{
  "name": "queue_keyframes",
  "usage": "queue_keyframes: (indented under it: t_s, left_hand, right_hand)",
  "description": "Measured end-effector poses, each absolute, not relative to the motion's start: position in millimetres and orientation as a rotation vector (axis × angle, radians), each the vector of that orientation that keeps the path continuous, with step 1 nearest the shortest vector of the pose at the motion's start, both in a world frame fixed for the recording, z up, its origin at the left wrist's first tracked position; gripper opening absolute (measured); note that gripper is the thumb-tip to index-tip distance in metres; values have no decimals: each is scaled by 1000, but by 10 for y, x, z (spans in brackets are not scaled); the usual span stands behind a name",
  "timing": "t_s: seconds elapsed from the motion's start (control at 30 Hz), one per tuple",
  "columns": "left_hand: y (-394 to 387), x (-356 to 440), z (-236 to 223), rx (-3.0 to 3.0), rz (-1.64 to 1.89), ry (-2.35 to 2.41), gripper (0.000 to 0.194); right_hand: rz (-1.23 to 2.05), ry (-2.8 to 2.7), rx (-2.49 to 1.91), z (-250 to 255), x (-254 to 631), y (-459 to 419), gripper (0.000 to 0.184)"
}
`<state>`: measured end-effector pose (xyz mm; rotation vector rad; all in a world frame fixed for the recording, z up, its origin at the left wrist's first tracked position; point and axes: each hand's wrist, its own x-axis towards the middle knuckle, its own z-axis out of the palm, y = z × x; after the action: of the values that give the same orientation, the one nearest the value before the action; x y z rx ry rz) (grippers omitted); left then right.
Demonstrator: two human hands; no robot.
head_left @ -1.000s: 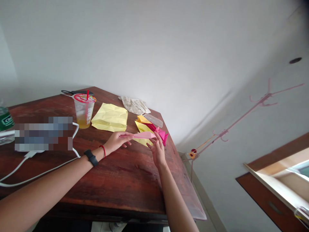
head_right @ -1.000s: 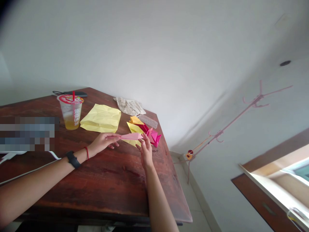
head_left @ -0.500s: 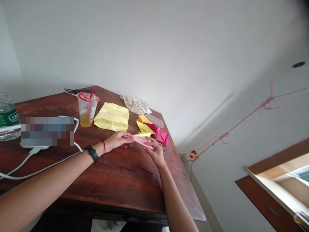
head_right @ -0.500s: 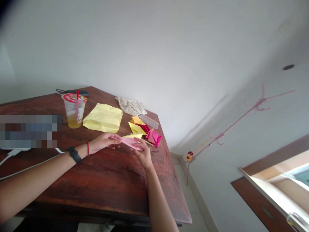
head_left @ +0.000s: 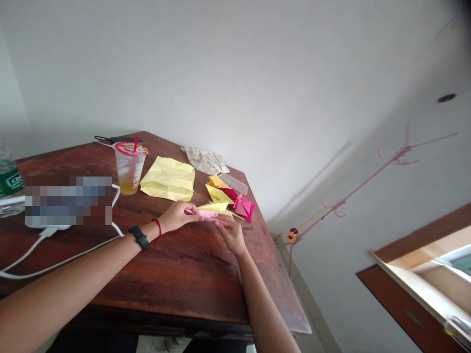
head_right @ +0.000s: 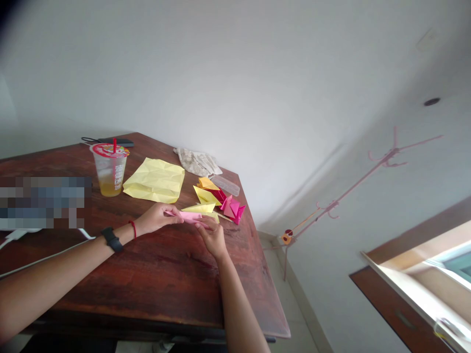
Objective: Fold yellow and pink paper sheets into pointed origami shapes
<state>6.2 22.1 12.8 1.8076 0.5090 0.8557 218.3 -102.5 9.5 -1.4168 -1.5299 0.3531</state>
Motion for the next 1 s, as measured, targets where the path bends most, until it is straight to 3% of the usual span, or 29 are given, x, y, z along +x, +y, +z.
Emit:
queue_keyframes:
  t_s: [0.37, 0.67, 0.87, 1.0]
  left_hand:
    - [238, 50, 135, 1782, 887, 493, 25]
    - [130, 105, 159, 1428, 898, 455, 44]
    - [142, 105, 140, 1336, 910, 503, 48]
    - [151, 112, 114, 1320, 914, 503, 48]
  right_hand:
    - [386, -1569, -1448, 147, 2159, -1044, 31]
    - [350, -1282, -1441, 73, 2131, -981, 31]
    - [531, -1173, -1403, 44, 2091, -966, 51]
    - [561, -1214, -1416, 75, 2076, -968, 40]
